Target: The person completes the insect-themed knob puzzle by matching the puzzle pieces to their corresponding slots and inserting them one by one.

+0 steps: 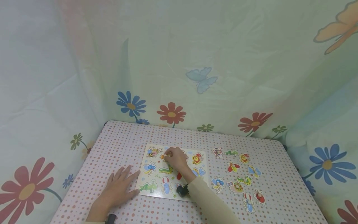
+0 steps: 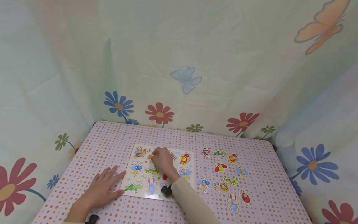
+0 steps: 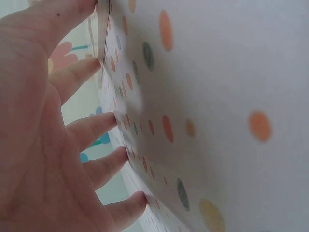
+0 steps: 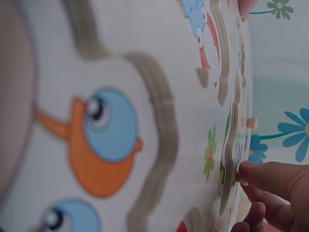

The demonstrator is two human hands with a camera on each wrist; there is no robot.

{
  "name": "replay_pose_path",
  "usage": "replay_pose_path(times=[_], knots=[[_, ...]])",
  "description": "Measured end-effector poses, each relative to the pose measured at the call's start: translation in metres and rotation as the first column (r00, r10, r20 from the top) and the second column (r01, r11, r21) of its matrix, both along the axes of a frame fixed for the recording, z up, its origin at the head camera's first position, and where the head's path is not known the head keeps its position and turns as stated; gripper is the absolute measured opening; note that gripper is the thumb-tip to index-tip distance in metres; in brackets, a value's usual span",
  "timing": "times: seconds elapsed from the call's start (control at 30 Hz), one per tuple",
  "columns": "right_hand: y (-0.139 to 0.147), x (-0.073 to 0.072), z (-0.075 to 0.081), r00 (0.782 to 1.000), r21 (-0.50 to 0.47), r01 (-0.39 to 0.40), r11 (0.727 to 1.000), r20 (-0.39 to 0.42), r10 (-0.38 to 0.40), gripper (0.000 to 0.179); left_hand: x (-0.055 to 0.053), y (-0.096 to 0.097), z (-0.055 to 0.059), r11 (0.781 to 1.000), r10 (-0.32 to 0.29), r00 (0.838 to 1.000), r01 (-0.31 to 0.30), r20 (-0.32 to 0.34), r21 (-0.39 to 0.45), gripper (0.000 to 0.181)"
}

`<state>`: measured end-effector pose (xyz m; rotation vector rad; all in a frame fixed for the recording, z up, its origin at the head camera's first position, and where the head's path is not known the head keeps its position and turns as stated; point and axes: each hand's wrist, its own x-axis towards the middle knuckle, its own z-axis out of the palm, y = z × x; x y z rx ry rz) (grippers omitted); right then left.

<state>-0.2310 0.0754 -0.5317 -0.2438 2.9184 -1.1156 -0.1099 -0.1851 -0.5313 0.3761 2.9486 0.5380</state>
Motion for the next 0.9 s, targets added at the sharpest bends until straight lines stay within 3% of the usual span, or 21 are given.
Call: replay_pose_path(times=[0.37,0.9], knots=[[0.003,0.001,-0.001,1.0,-0.038,0.003,0.999,0.023,-0.002,0.012,-0.001,-0.001,-0.006,1.0,-0.004,1.0,0.004,-0.004,0.006,0.071],[0.019,0.004,0.008,1.0,-0.075,0.007,0.997,0.019,-0.006,0.013,-0.001,0.0,-0.004,1.0,0.002,1.0,-0.002,0.01,-0.002,0.072]])
